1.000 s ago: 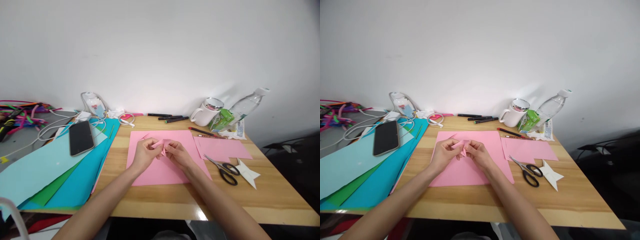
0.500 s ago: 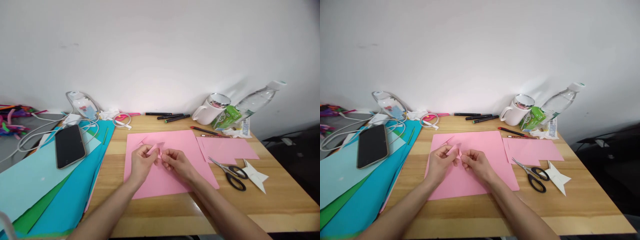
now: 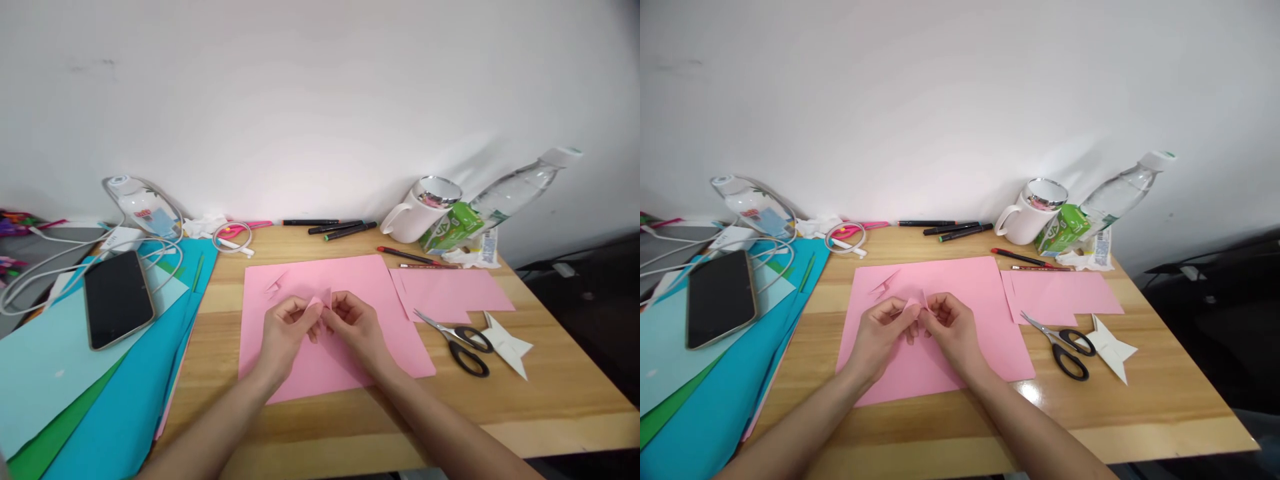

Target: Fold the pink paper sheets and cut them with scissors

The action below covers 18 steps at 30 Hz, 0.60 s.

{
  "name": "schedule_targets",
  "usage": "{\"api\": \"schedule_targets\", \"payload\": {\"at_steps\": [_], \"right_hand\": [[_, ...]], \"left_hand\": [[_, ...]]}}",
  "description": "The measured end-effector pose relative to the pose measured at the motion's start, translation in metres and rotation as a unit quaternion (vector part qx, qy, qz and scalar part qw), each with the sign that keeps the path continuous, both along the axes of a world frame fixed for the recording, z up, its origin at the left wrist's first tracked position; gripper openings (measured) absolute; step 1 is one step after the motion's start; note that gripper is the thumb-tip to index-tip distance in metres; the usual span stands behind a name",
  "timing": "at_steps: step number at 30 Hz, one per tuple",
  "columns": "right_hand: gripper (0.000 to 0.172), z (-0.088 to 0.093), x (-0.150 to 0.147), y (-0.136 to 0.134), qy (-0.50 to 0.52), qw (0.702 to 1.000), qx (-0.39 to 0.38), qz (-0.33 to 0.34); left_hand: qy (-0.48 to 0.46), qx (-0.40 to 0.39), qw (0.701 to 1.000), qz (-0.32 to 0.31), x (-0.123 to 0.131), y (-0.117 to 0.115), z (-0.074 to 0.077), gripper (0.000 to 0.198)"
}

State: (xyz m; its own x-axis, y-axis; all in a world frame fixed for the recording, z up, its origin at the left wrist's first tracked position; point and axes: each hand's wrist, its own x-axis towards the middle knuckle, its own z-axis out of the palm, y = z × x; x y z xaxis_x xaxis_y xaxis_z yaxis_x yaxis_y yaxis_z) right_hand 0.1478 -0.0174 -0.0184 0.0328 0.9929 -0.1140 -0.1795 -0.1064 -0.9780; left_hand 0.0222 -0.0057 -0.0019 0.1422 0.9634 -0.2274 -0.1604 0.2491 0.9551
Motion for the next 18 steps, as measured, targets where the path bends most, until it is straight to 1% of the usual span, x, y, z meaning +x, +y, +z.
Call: {"api": "schedule_targets", "payload": {"at_steps": [3,5,7,9,11,14,18], "right_hand": [[0.024,0.002,0.003,0.001,-0.016,1.000,-0.006,-0.007],[0.023,0.004,0.005,0.002,-0.013,1.000,-0.009,-0.004],[0.022,0.005,0.008,0.003,-0.008,1.000,-0.011,-0.001],[0.022,0.007,0.010,0.004,-0.004,1.000,-0.014,0.001],[0.022,0.008,0.010,0.005,-0.002,1.000,-0.017,0.002],[0.023,0.010,0.010,0.005,-0.003,1.000,-0.018,0.003],[0.024,0.010,0.010,0.005,-0.009,1.000,-0.020,0.010]], "left_hand": [[-0.007,-0.020,0.999,-0.026,-0.002,0.001,0.000,0.024],[-0.025,-0.029,0.998,-0.041,-0.004,0.002,0.000,0.029],[-0.070,-0.043,0.995,-0.062,-0.006,0.004,0.001,0.038],[-0.115,-0.066,0.988,-0.083,-0.008,0.006,0.002,0.042],[-0.138,-0.093,0.981,-0.100,-0.010,0.009,0.002,0.038],[-0.159,-0.122,0.973,-0.110,-0.014,0.010,-0.001,0.029],[-0.187,-0.154,0.962,-0.126,-0.016,0.010,-0.005,0.023]]}}
